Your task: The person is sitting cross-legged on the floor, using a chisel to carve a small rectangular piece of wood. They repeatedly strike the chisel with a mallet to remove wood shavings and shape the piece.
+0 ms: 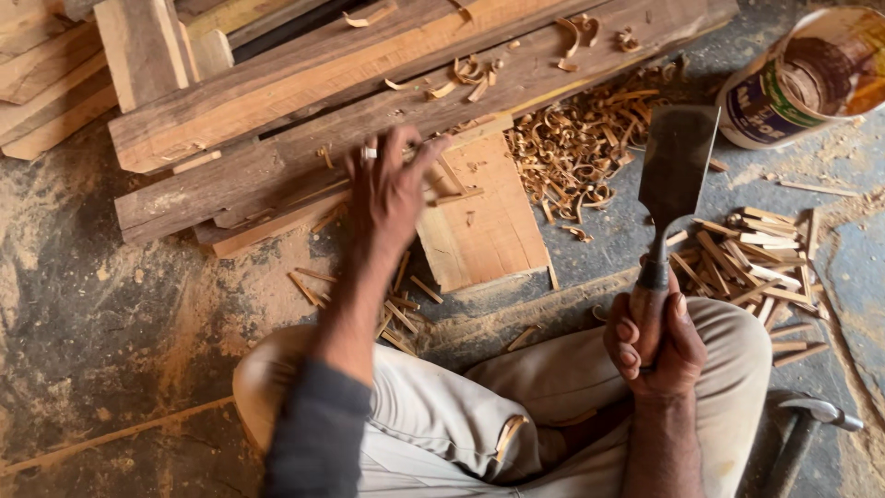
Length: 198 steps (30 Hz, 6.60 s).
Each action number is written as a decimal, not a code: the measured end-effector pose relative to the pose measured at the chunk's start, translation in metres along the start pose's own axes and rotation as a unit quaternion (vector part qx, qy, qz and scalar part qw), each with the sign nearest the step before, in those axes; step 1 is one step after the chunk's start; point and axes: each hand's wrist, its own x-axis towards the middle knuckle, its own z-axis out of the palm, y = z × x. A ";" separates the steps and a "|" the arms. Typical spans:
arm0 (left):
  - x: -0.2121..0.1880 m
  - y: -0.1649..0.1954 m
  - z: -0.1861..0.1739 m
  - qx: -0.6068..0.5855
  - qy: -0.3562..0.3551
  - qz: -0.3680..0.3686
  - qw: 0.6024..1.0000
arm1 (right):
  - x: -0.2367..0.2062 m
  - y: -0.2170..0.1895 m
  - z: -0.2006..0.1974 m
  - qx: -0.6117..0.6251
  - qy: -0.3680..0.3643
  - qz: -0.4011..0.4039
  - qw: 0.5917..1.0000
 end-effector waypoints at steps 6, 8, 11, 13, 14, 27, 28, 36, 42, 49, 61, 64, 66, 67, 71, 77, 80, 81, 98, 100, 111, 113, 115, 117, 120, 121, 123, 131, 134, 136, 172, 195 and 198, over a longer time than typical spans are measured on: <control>-0.037 0.059 -0.002 -0.105 -0.022 -0.118 0.987 | 0.000 0.005 -0.001 -0.038 0.021 0.027 0.999; -0.033 0.063 0.003 -0.089 0.004 -0.100 0.991 | -0.001 0.005 -0.001 -0.048 0.026 0.027 0.998; -0.030 0.065 0.010 -0.084 0.000 -0.109 0.990 | -0.001 0.005 -0.001 -0.058 0.038 0.030 0.997; -0.030 0.064 0.014 -0.086 0.006 -0.106 0.991 | -0.001 0.005 -0.002 -0.051 0.023 0.031 0.998; -0.032 0.064 0.015 -0.090 0.014 -0.101 0.991 | -0.001 0.006 -0.002 -0.053 0.026 0.029 0.998; -0.041 0.058 0.015 -0.110 0.039 -0.097 0.988 | 0.001 0.008 0.005 -0.124 0.045 0.034 0.991; -0.043 0.058 0.015 -0.121 0.037 -0.114 0.985 | 0.002 0.008 0.006 -0.139 0.050 0.038 0.988; -0.050 0.056 0.022 -0.094 0.083 -0.108 0.986 | 0.002 0.010 0.022 -0.239 0.081 0.081 0.964; -0.050 0.064 0.024 -0.149 0.122 -0.130 0.973 | 0.003 0.011 0.024 -0.264 0.090 0.080 0.957; -0.054 0.066 0.030 -0.148 0.161 -0.141 0.966 | 0.005 0.012 0.024 -0.271 0.081 0.082 0.956; -0.057 0.056 0.039 -0.134 0.149 -0.121 0.972 | 0.003 0.013 0.022 -0.266 0.085 0.084 0.956; -0.055 0.055 0.037 -0.150 0.138 -0.132 0.970 | 0.002 0.015 0.032 -0.387 0.066 0.044 0.919; -0.053 0.054 0.038 -0.155 0.123 -0.141 0.970 | -0.001 0.017 0.043 -0.494 0.117 0.066 0.859; -0.052 0.053 0.038 -0.152 0.115 -0.138 0.972 | -0.004 0.017 0.048 -0.545 0.142 0.077 0.823; -0.052 0.048 0.042 -0.130 0.107 -0.120 0.978 | -0.009 0.025 0.065 -0.773 0.106 0.034 0.624; -0.050 0.041 0.040 -0.160 0.081 -0.103 0.978 | -0.008 0.029 0.070 -0.808 0.084 -0.011 0.584; -0.047 0.042 0.032 -0.173 0.059 -0.113 0.977 | -0.006 0.028 0.071 -0.808 0.114 0.021 0.577; -0.045 0.042 0.029 -0.180 0.050 -0.118 0.975 | -0.005 0.028 0.072 -0.817 0.101 0.002 0.568; -0.049 0.058 0.019 -0.185 0.086 -0.164 0.965 | 0.000 0.051 0.151 -0.903 0.066 0.022 0.425; -0.050 0.058 0.020 -0.191 0.086 -0.166 0.964 | -0.002 0.054 0.160 -0.915 0.071 0.043 0.396; -0.050 0.073 0.066 -0.364 0.229 -0.212 0.878 | 0.000 0.082 0.165 -0.953 0.075 0.010 0.294; -0.055 0.075 0.070 -0.363 0.202 -0.227 0.881 | -0.005 0.088 0.160 -0.959 0.075 -0.001 0.274; -0.055 0.074 0.071 -0.392 0.190 -0.239 0.868 | -0.003 0.092 0.152 -0.957 0.078 0.003 0.279; -0.059 0.074 0.068 -0.449 0.167 -0.250 0.841 | 0.000 0.096 0.146 -0.953 0.081 0.013 0.291; -0.057 0.072 0.064 -0.351 0.204 -0.219 0.887 | 0.009 0.100 0.138 -0.952 0.081 -0.007 0.295; -0.056 0.072 0.063 -0.366 0.196 -0.227 0.881 | 0.011 0.101 0.138 -0.952 0.078 -0.017 0.295; -0.053 0.073 0.062 -0.397 0.175 -0.250 0.866 | 0.011 0.100 0.139 -0.953 0.063 -0.017 0.296; -0.054 0.073 0.058 -0.268 0.184 -0.281 0.903 | 0.010 0.094 0.151 -0.954 0.073 0.010 0.292; -0.053 0.071 0.060 -0.324 0.163 -0.291 0.885 | 0.018 0.094 0.149 -0.950 0.058 -0.039 0.305; -0.054 0.072 0.059 -0.353 0.154 -0.303 0.872 | 0.017 0.094 0.150 -0.951 0.058 -0.064 0.298; -0.051 0.073 0.042 -0.284 0.179 -0.265 0.904 | 0.026 0.100 0.146 -0.945 0.101 0.008 0.310; -0.053 0.074 0.043 -0.283 0.170 -0.283 0.901 | 0.040 0.102 0.126 -0.913 0.062 -0.081 0.396; -0.055 0.073 0.052 -0.315 0.170 -0.286 0.889 | 0.045 0.077 0.107 -0.641 0.188 0.051 0.742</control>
